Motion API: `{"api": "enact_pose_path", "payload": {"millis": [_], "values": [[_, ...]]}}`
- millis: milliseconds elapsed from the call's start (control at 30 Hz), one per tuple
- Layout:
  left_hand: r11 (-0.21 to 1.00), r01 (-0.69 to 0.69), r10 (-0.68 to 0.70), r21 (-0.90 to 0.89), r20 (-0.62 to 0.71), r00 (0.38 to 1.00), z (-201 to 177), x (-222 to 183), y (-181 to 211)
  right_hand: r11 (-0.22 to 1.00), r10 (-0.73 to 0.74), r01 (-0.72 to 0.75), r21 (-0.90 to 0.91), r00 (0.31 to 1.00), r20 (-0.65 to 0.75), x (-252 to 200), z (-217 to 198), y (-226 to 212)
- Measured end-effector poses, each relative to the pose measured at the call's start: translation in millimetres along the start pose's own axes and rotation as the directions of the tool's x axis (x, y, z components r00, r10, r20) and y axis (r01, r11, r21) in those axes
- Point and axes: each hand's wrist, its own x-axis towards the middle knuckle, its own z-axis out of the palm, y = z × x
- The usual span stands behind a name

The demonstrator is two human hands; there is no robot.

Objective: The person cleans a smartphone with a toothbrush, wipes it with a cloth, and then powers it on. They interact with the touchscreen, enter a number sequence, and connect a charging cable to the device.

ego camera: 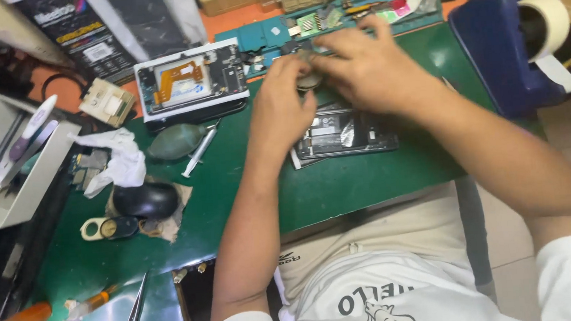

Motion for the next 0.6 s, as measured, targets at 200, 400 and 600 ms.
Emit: {"api": "enact_pose_path", "payload": {"millis": [200, 400, 600], "values": [[0.982, 0.170, -0.163, -0.079, 0.087, 0.983, -8, 5, 11, 0.998, 0.024, -0.020, 0.059, 0.997, -0.067, -9, 25, -28], [0.976, 0.124, -0.132, -0.179, -0.034, 0.991, -7, 9, 13, 0.999, -0.034, 0.036, 0.001, 0.961, -0.273, -8, 37, -26], [0.967, -0.030, 0.019, -0.254, -0.046, 0.999, -10, 7, 21, 0.993, -0.014, -0.007, -0.115, 0.984, -0.178, -30, 2, -11]]}}
